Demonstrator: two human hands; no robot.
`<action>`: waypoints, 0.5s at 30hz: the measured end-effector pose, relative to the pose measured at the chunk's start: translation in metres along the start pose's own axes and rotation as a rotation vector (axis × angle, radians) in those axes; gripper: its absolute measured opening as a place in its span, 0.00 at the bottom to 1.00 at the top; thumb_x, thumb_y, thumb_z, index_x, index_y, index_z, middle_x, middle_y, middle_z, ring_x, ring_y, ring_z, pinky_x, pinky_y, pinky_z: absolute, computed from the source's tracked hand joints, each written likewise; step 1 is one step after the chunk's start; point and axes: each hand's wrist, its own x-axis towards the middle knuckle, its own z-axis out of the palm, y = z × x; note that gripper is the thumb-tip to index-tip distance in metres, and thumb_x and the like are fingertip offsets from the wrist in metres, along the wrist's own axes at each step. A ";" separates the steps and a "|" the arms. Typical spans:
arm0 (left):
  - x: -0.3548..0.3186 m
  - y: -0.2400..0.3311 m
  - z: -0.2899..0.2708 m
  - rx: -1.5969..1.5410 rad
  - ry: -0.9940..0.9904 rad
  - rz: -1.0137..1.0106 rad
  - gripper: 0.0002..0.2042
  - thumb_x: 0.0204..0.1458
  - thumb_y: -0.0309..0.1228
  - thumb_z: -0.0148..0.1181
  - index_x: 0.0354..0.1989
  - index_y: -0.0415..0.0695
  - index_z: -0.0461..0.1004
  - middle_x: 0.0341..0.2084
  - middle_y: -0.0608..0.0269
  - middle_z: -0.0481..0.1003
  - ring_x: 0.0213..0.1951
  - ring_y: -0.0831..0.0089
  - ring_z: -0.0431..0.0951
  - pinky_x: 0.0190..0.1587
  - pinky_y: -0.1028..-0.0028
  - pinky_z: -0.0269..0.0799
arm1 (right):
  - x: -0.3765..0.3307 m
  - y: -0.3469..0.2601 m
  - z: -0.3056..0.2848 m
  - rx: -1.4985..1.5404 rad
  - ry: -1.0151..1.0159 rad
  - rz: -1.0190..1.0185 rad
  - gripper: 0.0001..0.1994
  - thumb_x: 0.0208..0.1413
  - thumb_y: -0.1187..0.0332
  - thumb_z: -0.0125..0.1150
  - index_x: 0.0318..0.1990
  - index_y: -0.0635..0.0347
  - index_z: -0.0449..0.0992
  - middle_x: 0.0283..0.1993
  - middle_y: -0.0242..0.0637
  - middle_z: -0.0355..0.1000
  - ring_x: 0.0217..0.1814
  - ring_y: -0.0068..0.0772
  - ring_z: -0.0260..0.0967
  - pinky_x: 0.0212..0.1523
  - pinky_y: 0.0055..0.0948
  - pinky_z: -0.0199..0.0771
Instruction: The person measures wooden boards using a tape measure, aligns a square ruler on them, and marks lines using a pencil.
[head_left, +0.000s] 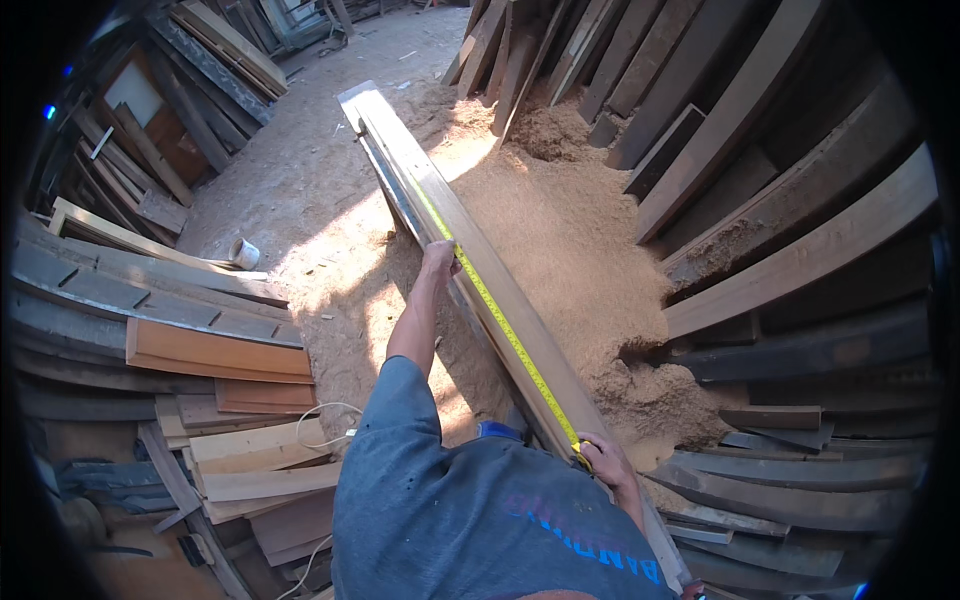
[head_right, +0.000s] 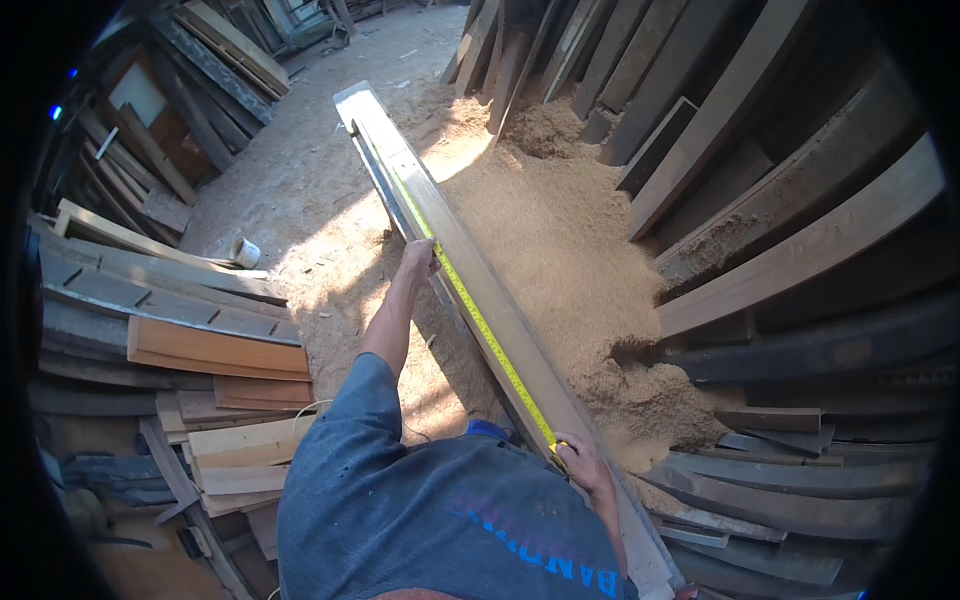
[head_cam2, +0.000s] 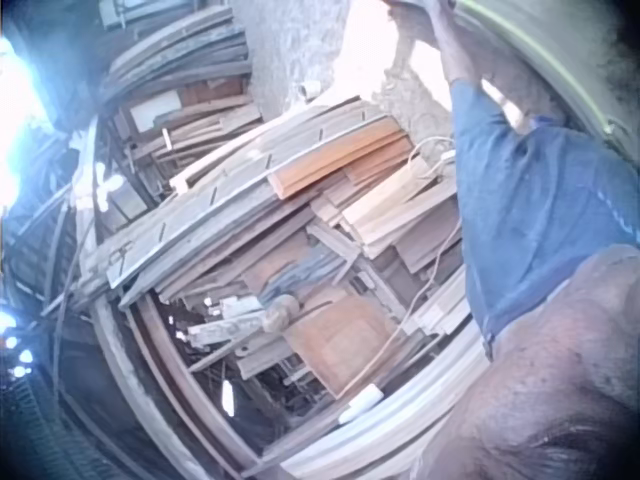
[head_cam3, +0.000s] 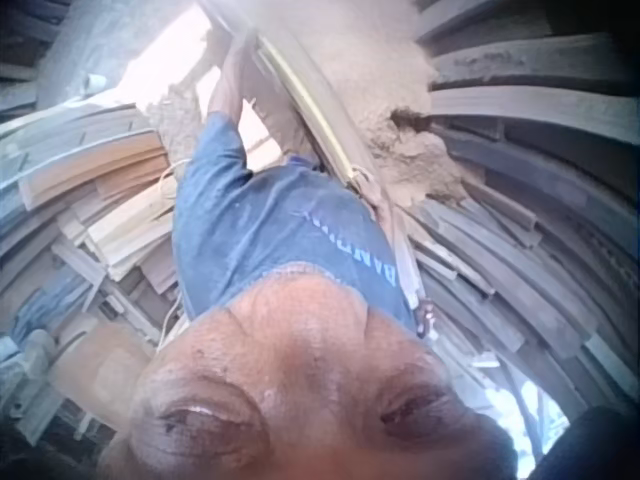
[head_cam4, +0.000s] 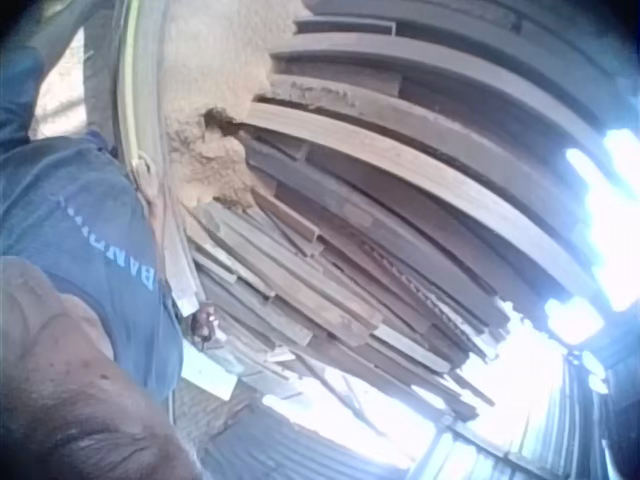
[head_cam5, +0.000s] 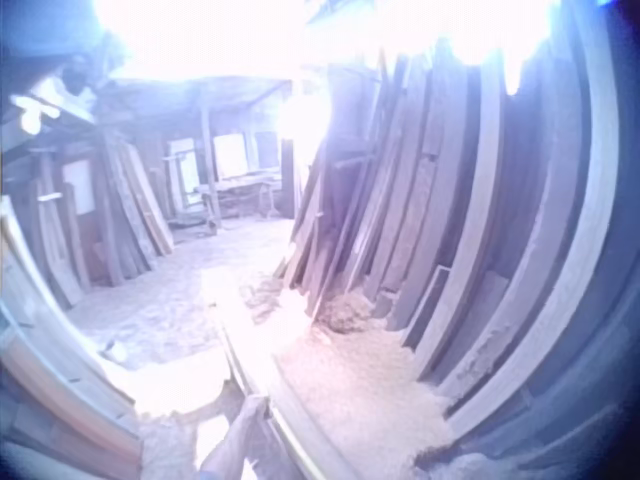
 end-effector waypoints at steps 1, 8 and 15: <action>0.000 -0.003 0.000 -0.041 0.005 -0.002 0.12 0.65 0.36 0.49 0.30 0.46 0.73 0.17 0.69 0.68 0.14 0.79 0.66 0.18 0.77 0.70 | -0.001 -0.014 0.003 -0.037 -0.001 0.018 0.22 0.59 0.60 0.56 0.57 0.62 0.76 0.49 0.44 0.77 0.51 0.32 0.73 0.54 0.29 0.71; -0.033 -0.050 0.036 -0.051 -0.096 -0.038 0.10 0.64 0.36 0.51 0.38 0.44 0.75 0.26 0.66 0.75 0.23 0.76 0.73 0.26 0.74 0.73 | 0.000 0.031 0.005 0.034 0.071 -0.002 0.22 0.58 0.59 0.58 0.56 0.62 0.76 0.42 0.45 0.78 0.39 0.33 0.75 0.42 0.32 0.74; -0.122 -0.142 0.070 -0.084 -0.262 -0.171 0.09 0.65 0.36 0.51 0.46 0.46 0.73 0.35 0.64 0.78 0.32 0.72 0.76 0.36 0.69 0.76 | -0.053 0.127 -0.024 -0.104 0.197 -0.108 0.26 0.55 0.56 0.58 0.58 0.59 0.74 0.55 0.52 0.75 0.58 0.49 0.72 0.60 0.39 0.68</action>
